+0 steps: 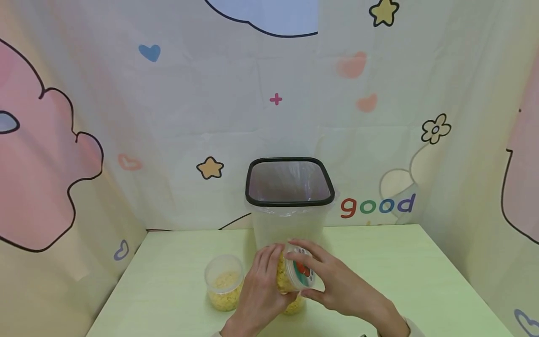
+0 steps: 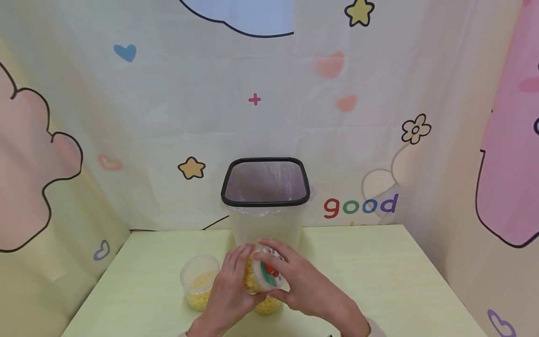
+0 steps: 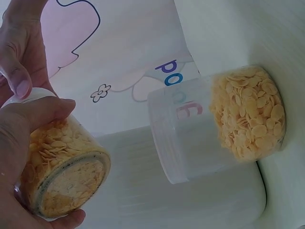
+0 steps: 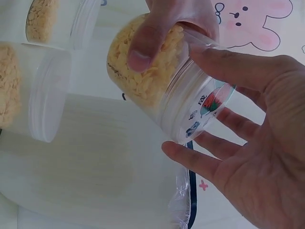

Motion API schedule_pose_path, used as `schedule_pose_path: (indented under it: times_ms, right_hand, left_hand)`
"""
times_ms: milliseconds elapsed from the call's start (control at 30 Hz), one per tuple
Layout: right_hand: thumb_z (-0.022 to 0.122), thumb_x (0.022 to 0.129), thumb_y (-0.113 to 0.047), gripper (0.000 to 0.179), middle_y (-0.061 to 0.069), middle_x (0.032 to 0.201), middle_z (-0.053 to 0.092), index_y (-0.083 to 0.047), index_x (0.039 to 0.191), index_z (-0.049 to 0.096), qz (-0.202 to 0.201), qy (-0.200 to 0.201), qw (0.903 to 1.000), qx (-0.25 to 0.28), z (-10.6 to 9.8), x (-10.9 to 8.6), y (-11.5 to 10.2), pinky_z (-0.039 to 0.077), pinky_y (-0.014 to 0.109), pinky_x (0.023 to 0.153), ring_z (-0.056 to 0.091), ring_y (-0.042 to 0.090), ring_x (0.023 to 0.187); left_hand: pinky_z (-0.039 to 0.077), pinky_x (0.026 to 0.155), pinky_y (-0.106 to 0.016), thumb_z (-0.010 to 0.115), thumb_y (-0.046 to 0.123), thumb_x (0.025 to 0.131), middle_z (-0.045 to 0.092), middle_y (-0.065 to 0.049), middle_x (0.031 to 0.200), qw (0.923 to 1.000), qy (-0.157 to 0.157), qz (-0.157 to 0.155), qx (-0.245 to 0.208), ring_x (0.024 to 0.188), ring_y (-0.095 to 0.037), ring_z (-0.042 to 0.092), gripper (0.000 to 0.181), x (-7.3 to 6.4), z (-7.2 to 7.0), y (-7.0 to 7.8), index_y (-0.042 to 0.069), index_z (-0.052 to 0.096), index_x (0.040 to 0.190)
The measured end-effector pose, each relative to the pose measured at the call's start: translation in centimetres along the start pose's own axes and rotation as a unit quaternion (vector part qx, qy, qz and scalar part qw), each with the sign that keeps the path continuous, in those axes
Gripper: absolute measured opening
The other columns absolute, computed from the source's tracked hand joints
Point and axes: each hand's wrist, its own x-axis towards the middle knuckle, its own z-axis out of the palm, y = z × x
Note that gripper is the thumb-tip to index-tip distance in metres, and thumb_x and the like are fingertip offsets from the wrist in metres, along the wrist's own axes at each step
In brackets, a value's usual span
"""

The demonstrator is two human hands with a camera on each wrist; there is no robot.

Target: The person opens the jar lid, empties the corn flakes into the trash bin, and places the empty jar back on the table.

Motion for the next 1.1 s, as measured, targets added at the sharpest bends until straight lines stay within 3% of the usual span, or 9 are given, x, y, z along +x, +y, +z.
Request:
schedule_pose_path:
  times_ms: [167,300,367,567,700,800,933,1100]
  right_hand:
    - [0.089,0.068,-0.015,0.085,0.002,0.154,0.037,-0.028,0.141,0.047,-0.01,0.007,0.9998,-0.014,-0.2,-0.1,-0.2,0.055,0.04,0.095,0.042,0.027,0.139]
    - [0.089,0.068,-0.028,0.088,0.0,0.157,0.033,-0.027,0.144,0.045,-0.002,0.028,0.9991,-0.033,-0.4,-0.2,-0.6,0.052,0.049,0.098,0.031,0.03,0.146]
    - [0.086,0.072,-0.038,0.085,0.0,0.157,0.034,-0.026,0.145,0.044,0.013,0.049,0.998,-0.037,-0.5,-0.1,-0.8,0.053,0.05,0.097,0.036,0.027,0.144]
    - [0.076,0.08,-0.048,0.078,-0.001,0.15,0.044,-0.029,0.147,0.041,0.119,0.109,0.9867,-0.019,-0.3,0.3,-1.6,0.057,0.043,0.089,0.057,0.021,0.125]
    - [0.071,0.083,-0.051,0.073,-0.005,0.145,0.049,-0.029,0.147,0.042,0.2,0.104,0.9742,0.016,0.1,0.6,-1.8,0.057,0.026,0.072,0.063,0.018,0.112]
    - [0.068,0.084,-0.056,0.073,-0.004,0.142,0.053,-0.027,0.147,0.043,0.246,0.091,0.9647,0.023,0.4,0.7,-1.9,0.052,0.023,0.067,0.065,0.015,0.103]
    - [0.068,0.082,-0.06,0.073,-0.004,0.131,0.061,-0.025,0.143,0.049,0.275,0.085,0.9576,0.009,0.7,0.9,-2.0,0.048,0.027,0.069,0.064,0.009,0.092]
    - [0.07,0.079,-0.062,0.066,-0.012,0.115,0.063,-0.024,0.132,0.058,0.282,0.074,0.9565,0.005,0.8,1.1,-2.1,0.047,0.023,0.068,0.058,0.006,0.088]
  left_hand:
    - [0.057,0.09,-0.033,0.096,0.032,0.047,0.057,-0.004,0.126,1.0,-0.003,-0.002,-0.008,0.117,-0.02,0.055,0.102,0.0,0.0,0.1,0.008,0.049,0.134]
    - [0.056,0.091,-0.032,0.097,0.034,0.048,0.057,-0.004,0.127,0.9999,-0.007,-0.005,-0.012,0.118,-0.019,0.054,0.103,0.0,0.1,0.2,0.007,0.049,0.135]
    - [0.056,0.091,-0.031,0.097,0.034,0.049,0.057,-0.004,0.127,0.9999,-0.006,-0.007,-0.012,0.118,-0.019,0.054,0.102,-0.1,0.1,0.2,0.007,0.049,0.135]
    - [0.056,0.091,-0.031,0.097,0.029,0.046,0.056,-0.003,0.127,0.9998,-0.006,-0.012,-0.017,0.117,-0.018,0.054,0.102,0.0,-0.1,0.1,0.007,0.05,0.134]
    - [0.056,0.091,-0.031,0.097,0.03,0.044,0.056,-0.003,0.127,0.9997,-0.011,-0.017,-0.016,0.118,-0.017,0.054,0.104,0.0,-0.1,0.1,0.008,0.05,0.134]
    - [0.056,0.092,-0.031,0.097,0.03,0.044,0.056,-0.003,0.127,0.9997,-0.012,-0.017,-0.016,0.118,-0.017,0.054,0.103,-0.1,0.0,0.2,0.008,0.05,0.134]
    - [0.055,0.093,-0.031,0.097,0.031,0.044,0.057,-0.003,0.127,0.9998,-0.013,-0.012,-0.013,0.118,-0.018,0.054,0.104,-0.1,0.0,0.3,0.008,0.051,0.134]
    - [0.055,0.092,-0.03,0.097,0.032,0.043,0.057,-0.003,0.126,0.9999,-0.011,-0.008,-0.006,0.118,-0.018,0.054,0.104,-0.2,0.1,0.2,0.008,0.051,0.133]
